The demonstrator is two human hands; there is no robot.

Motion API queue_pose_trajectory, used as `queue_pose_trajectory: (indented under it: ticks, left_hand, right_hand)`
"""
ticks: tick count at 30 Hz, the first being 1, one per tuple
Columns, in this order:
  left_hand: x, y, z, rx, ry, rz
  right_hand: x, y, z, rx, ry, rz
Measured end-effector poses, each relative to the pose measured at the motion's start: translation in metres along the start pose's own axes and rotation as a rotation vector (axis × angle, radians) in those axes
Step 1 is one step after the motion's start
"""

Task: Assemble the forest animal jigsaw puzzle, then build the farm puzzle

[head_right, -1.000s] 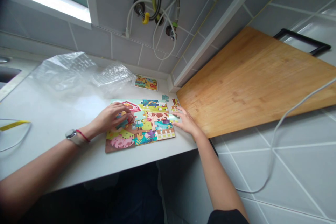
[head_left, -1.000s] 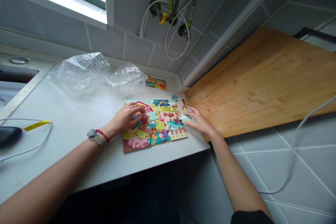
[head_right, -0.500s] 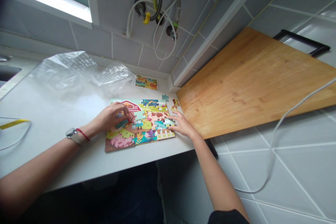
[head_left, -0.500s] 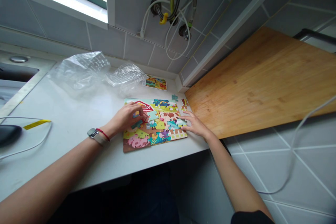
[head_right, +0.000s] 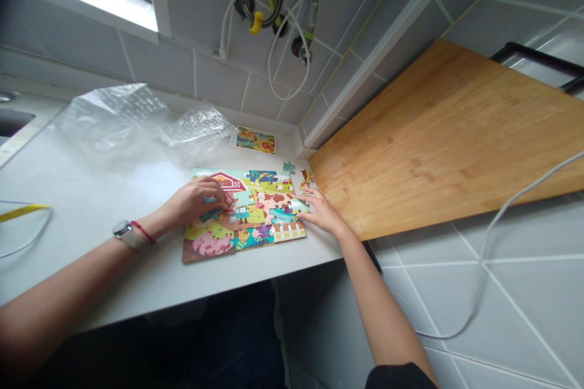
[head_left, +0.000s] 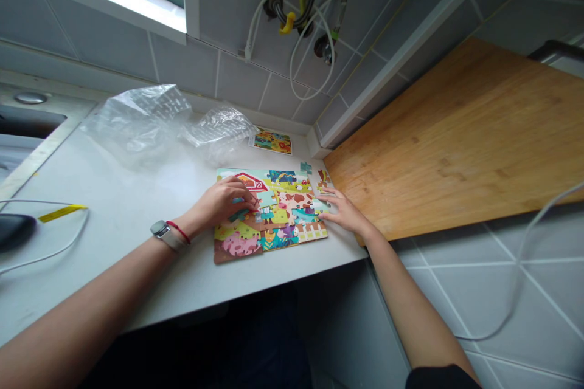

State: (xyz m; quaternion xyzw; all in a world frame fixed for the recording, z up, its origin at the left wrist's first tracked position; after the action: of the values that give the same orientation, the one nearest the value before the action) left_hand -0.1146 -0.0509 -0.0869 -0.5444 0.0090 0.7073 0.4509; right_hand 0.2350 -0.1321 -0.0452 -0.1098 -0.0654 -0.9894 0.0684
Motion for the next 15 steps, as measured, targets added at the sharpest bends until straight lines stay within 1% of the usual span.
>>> queue_pose_trajectory:
  ticks: [8,15]
  left_hand:
    - [-0.0034,-0.0017,0.0011,0.014,-0.055,0.019]
    - [-0.008,-0.0026,0.001,0.016,-0.061,-0.004]
  right_hand:
    - [-0.0007,-0.0011,0.0031,-0.038,-0.021,-0.012]
    - [0.0,-0.0064,0.0038,-0.04,-0.011,-0.006]
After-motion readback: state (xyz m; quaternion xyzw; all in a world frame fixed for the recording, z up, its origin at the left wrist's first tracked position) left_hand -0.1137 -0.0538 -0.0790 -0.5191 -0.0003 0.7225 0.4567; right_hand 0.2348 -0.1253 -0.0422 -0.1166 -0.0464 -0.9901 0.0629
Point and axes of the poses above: each hand's wrist, its own y-axis away from the middle knuckle, its own z-axis out of the back of the hand, x = y × z, the point moved 6 cm from there along -y, towards the middle knuckle, and after that the axes turned 11 degrees about y, right-handed, at the moved point
